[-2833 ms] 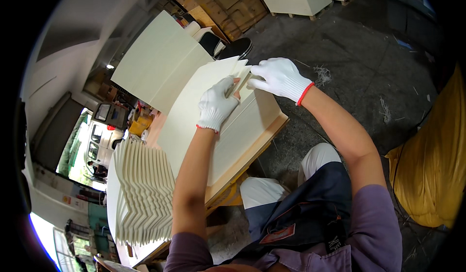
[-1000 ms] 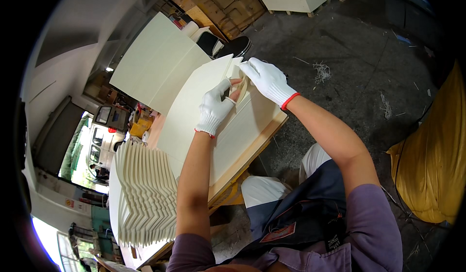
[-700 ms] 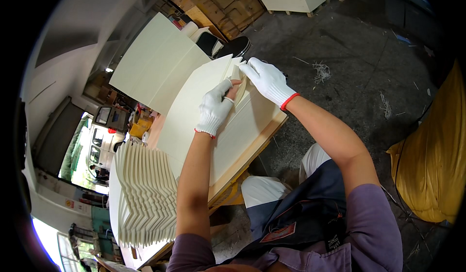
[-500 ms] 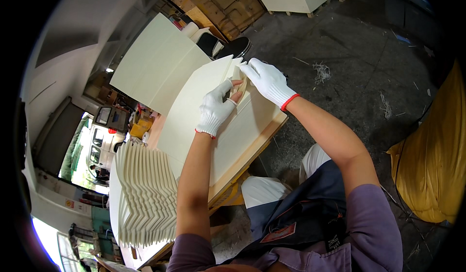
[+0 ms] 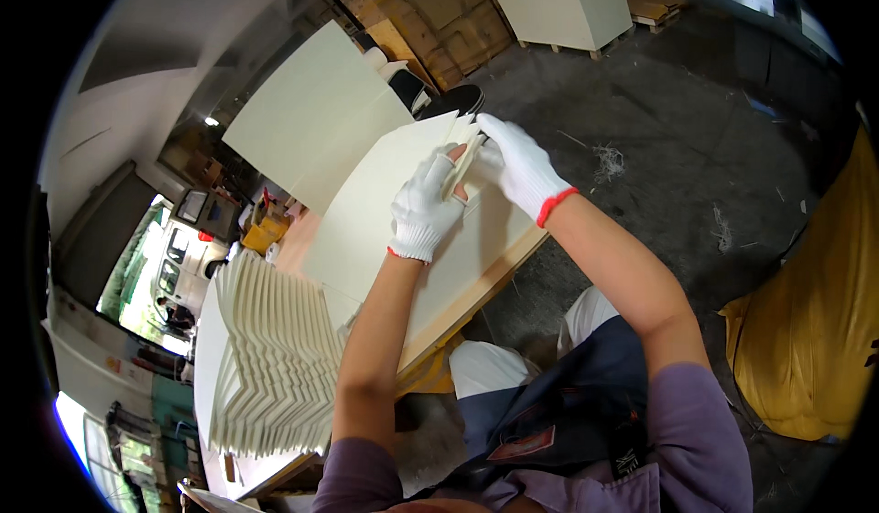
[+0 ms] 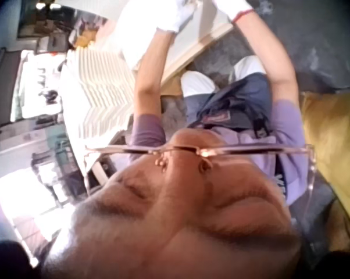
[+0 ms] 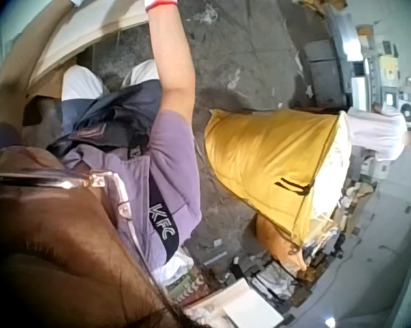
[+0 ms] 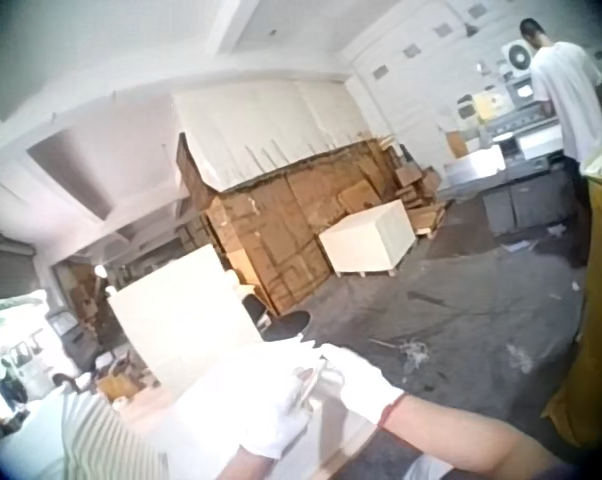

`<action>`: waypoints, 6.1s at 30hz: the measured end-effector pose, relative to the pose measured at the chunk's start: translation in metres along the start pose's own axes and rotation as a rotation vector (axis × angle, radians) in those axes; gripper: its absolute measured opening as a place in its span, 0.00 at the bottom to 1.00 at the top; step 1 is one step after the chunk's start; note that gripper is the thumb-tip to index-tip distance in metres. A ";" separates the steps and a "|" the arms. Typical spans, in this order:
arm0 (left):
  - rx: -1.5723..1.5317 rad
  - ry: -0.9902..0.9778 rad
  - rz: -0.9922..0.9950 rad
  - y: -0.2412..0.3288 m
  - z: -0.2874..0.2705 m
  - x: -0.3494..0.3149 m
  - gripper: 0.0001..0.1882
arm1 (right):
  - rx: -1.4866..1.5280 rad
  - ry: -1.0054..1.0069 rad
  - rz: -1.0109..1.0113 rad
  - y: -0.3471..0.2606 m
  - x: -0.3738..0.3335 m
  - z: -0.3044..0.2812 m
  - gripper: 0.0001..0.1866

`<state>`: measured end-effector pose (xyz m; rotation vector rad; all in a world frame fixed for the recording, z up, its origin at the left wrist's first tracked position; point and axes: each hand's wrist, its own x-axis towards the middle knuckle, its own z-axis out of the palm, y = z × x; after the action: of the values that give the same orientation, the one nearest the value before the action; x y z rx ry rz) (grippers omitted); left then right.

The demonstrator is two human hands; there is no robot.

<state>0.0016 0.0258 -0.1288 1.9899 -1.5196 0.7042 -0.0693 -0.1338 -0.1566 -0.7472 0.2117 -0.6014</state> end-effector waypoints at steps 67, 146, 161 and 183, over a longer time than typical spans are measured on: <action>-0.888 0.490 -0.692 0.095 -0.215 -0.271 0.25 | -1.069 -1.203 0.303 0.025 -0.136 0.083 0.20; -0.441 -0.298 -0.489 -0.009 0.005 0.011 0.19 | -1.229 -0.077 -0.549 0.010 0.026 -0.042 0.27; -0.257 -0.350 -0.413 -0.013 0.009 0.010 0.21 | -1.279 -0.053 -0.554 0.012 0.028 -0.043 0.26; -0.018 -0.374 -0.361 -0.020 0.021 0.025 0.23 | -1.509 -0.349 -0.666 -0.024 0.031 -0.044 0.23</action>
<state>0.0289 -0.0014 -0.1286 2.3920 -1.2922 0.1756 -0.0713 -0.1914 -0.1711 -2.4234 0.0494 -0.8825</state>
